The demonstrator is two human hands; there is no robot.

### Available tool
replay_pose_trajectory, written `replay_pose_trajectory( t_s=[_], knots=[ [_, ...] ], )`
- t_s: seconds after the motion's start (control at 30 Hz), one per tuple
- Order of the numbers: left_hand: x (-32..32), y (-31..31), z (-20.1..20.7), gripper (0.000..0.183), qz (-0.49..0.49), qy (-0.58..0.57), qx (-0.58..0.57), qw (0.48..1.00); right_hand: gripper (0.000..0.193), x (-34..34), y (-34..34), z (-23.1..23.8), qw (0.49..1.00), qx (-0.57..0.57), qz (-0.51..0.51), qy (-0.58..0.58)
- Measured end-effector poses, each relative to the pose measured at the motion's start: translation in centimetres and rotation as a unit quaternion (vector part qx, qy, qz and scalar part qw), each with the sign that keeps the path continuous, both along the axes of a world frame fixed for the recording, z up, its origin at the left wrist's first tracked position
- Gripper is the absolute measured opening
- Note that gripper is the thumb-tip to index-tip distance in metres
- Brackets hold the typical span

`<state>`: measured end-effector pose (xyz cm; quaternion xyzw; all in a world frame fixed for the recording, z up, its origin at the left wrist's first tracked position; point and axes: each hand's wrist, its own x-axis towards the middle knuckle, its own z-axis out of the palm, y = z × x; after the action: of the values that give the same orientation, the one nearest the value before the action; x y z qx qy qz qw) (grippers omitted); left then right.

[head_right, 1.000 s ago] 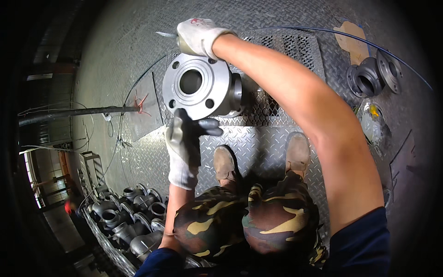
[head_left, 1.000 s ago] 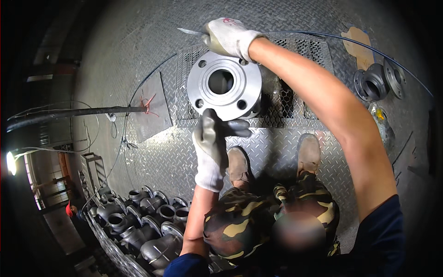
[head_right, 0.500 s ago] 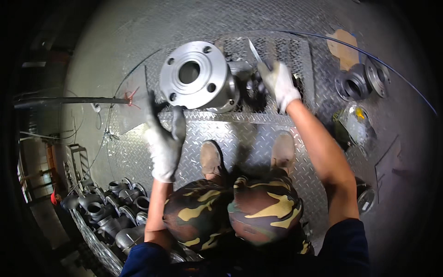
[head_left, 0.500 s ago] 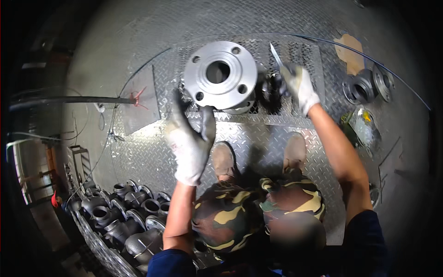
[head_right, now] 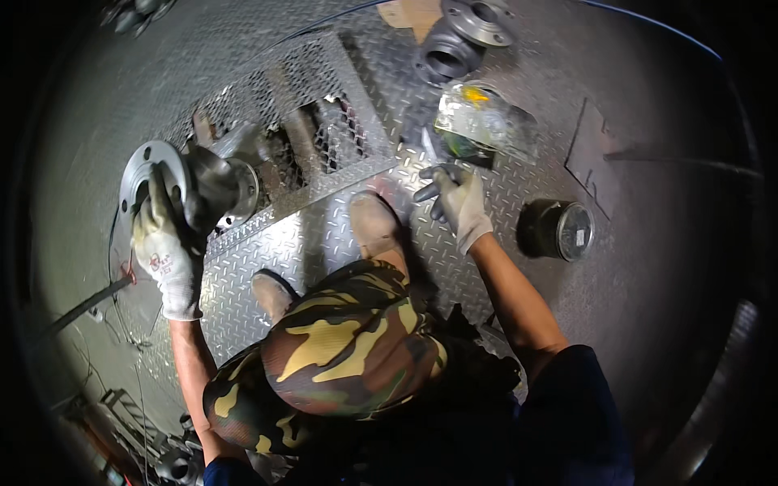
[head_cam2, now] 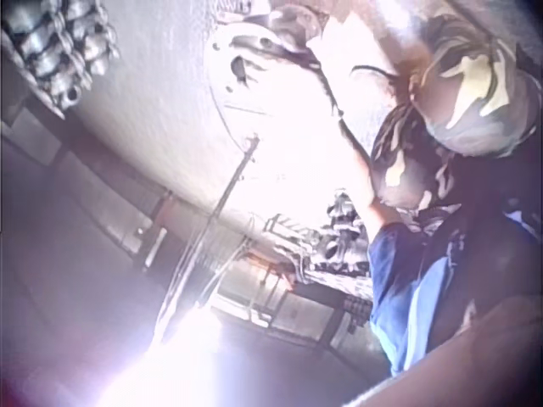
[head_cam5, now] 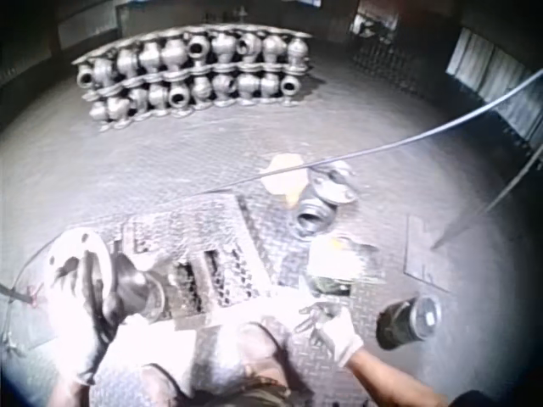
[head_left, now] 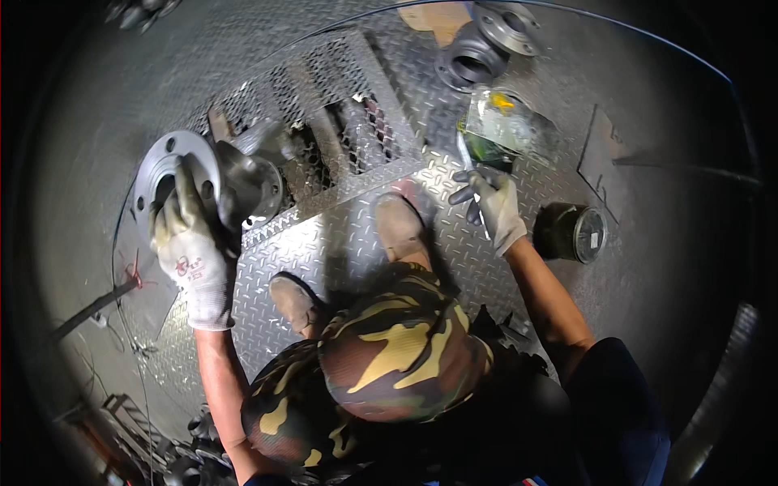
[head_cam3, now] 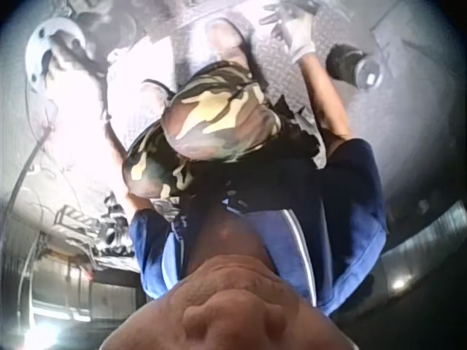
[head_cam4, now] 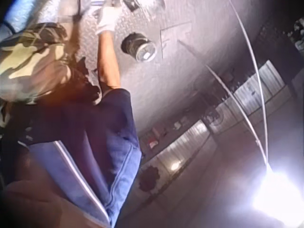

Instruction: The person files rough edges and imperfections from metal castings using a metal file, wearing gloves for protection.

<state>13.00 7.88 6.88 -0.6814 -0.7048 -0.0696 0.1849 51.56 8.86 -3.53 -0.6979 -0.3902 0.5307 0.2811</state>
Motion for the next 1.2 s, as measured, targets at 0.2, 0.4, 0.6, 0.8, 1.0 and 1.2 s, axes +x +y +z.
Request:
replay_pose_trajectory(
  t_s=[0.2,0.4,0.6,0.8,1.0,1.2],
  knots=[
    [0.7,-0.3,0.1,0.063,-0.036,0.069,0.062,0.995,0.030,4.8,0.8,-1.3,0.994,0.002,-0.096,0.048],
    [0.7,-0.3,0.1,0.060,-0.032,0.035,0.048,0.998,0.025,4.5,2.5,-2.6,0.984,0.001,-0.163,0.068],
    [0.7,0.0,0.6,0.065,-0.034,0.026,0.025,0.999,0.024,5.1,3.5,-3.6,0.985,-0.014,-0.157,0.075],
    [0.7,0.1,0.9,0.072,-0.019,0.056,0.001,0.998,0.028,5.1,3.1,-2.7,0.991,-0.015,-0.119,0.055],
    [0.0,-0.2,0.7,0.075,-0.026,0.061,0.019,0.998,0.026,4.7,4.0,-3.6,0.991,-0.014,-0.118,0.059],
    [-0.9,0.8,-0.8,0.070,-0.011,0.062,-0.016,0.998,0.028,2.7,4.2,-2.5,0.990,0.065,-0.095,0.085]
  ],
)
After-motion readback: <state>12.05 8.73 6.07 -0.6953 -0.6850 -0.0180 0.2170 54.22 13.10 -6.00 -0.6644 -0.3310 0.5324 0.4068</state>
